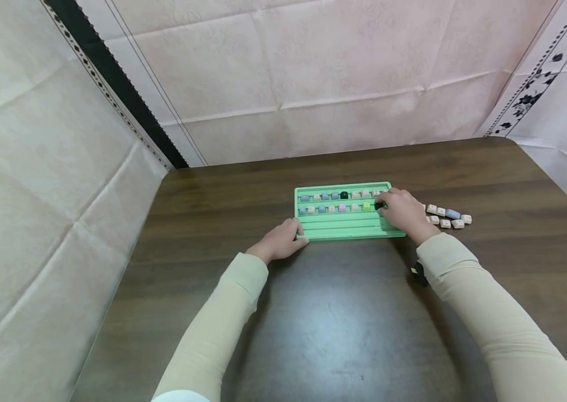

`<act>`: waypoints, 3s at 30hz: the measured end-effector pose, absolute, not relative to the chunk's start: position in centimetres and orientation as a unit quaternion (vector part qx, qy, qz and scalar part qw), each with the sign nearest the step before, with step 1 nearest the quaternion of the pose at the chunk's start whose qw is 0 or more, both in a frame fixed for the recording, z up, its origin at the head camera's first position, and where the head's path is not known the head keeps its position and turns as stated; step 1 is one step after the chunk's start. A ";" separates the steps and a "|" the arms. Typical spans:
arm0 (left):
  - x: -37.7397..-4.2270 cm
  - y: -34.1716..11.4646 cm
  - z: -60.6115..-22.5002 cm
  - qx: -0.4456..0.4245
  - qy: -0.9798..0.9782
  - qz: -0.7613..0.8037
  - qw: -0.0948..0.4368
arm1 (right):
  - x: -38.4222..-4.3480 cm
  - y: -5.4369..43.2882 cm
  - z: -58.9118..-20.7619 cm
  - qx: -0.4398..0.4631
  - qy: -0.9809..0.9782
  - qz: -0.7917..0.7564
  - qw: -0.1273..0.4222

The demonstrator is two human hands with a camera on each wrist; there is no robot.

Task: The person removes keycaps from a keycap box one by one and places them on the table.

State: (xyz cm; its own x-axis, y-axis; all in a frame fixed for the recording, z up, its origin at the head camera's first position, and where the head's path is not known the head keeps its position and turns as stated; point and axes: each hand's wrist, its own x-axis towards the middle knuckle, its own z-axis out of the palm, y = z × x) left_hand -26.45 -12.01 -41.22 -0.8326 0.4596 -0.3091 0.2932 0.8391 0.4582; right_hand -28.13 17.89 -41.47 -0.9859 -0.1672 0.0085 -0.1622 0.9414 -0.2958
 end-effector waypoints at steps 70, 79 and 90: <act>-26.7 -12.1 -40.8 0.204 0.936 0.189 0.217 | -22.9 23.6 -39.7 -0.093 0.986 -0.129 -0.046; -26.8 -12.0 -41.1 0.215 0.933 0.186 0.220 | -23.7 22.2 -39.4 -0.085 0.981 -0.171 -0.013; -26.7 -12.1 -40.9 0.209 0.933 0.187 0.224 | -26.2 19.0 -39.4 -0.102 0.976 -0.191 0.022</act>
